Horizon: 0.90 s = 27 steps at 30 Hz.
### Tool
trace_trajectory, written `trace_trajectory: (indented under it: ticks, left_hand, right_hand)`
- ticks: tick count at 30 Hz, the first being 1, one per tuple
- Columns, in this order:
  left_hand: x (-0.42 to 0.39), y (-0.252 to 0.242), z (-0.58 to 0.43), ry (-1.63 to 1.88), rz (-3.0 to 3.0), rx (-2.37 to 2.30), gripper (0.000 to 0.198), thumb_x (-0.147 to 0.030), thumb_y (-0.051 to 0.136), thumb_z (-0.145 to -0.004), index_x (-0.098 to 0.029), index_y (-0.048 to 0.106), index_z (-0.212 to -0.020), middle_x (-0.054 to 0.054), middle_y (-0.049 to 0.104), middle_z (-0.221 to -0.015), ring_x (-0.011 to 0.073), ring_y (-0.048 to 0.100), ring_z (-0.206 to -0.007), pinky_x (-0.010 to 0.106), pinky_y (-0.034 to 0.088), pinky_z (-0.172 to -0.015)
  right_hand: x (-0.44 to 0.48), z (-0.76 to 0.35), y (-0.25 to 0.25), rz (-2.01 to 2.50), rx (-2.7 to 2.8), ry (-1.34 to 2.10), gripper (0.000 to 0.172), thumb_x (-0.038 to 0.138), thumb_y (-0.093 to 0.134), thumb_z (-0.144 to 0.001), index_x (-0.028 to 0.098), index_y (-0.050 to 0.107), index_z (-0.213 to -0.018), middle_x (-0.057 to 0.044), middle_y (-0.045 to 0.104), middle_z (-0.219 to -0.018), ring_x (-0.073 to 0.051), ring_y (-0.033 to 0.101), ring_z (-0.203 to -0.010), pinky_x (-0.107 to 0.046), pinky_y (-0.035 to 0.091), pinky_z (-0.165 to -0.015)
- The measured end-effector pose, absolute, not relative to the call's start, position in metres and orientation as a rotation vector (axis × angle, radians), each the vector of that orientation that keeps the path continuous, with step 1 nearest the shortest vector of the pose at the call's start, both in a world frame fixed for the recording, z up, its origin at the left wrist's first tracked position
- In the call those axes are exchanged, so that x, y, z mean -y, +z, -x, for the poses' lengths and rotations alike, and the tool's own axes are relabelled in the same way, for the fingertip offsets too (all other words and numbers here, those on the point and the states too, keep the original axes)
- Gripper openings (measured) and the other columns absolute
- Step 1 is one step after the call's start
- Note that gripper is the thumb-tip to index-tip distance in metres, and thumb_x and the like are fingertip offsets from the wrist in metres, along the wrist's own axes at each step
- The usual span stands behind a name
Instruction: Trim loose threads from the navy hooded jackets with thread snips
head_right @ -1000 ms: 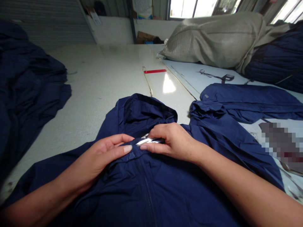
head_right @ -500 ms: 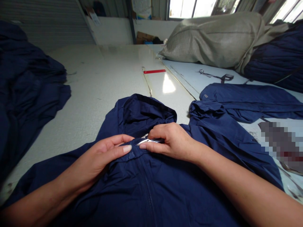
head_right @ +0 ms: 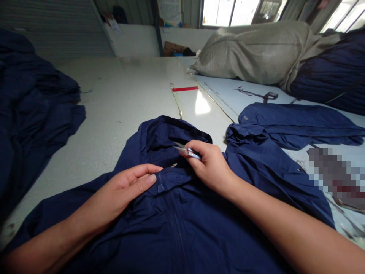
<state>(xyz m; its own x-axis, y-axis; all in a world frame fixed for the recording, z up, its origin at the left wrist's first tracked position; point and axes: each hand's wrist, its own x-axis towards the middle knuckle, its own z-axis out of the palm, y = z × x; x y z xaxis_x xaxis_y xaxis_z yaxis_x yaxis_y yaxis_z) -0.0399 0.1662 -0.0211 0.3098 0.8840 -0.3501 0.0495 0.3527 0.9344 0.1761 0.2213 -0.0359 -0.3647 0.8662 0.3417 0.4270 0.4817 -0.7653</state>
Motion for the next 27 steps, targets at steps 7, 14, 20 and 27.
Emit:
trace_trajectory:
  ticks: [7, 14, 20, 27]
  left_hand:
    - [-0.166, -0.011, 0.046, 0.701, -1.181, -1.138, 0.028, -0.041, 0.058, -0.092, -0.024, 0.069, -0.112, 0.003, 0.073, -0.114, 0.0203, 0.066, -0.098, 0.035, 0.045, -0.097]
    - [-0.166, -0.009, 0.049, 0.689, -1.135, -1.131, 0.031, -0.042, 0.059, -0.091, -0.025, 0.069, -0.115, 0.004, 0.073, -0.116, 0.0225, 0.067, -0.1, 0.036, 0.047, -0.096]
    - [-0.169, -0.008, 0.051, 0.671, -1.102, -1.114, 0.029, -0.042, 0.061, -0.09, -0.025, 0.07, -0.112, 0.002, 0.075, -0.108, 0.0207, 0.067, -0.097, 0.03, 0.048, -0.088]
    - [-0.169, -0.005, 0.05, 0.636, -1.187, -1.125, 0.038, -0.046, 0.062, -0.088, -0.023, 0.063, -0.118, 0.005, 0.072, -0.113, 0.0219, 0.066, -0.102, 0.032, 0.048, -0.091]
  right_hand:
    - [-0.226, -0.184, -0.028, 1.055, 2.004, 0.976, 0.034, 0.04, 0.051, -0.096, 0.016, 0.072, -0.085, 0.002, 0.055, -0.063, -0.011, 0.047, -0.058, -0.023, 0.036, -0.055]
    - [-0.231, -0.189, -0.028, 1.032, 2.006, 1.108, 0.038, 0.045, 0.049, -0.098, 0.015, 0.069, -0.085, 0.002, 0.053, -0.06, -0.01, 0.046, -0.055, -0.022, 0.037, -0.051]
    - [-0.238, -0.199, -0.019, 0.965, 2.098, 1.187, 0.034, 0.043, 0.057, -0.094, 0.015, 0.072, -0.081, -0.005, 0.073, -0.082, -0.017, 0.065, -0.078, -0.028, 0.05, -0.075]
    - [-0.244, -0.212, -0.02, 0.962, 2.254, 1.339, 0.036, 0.047, 0.083, -0.068, 0.017, 0.073, -0.085, -0.004, 0.074, -0.088, -0.02, 0.067, -0.086, -0.03, 0.051, -0.08]
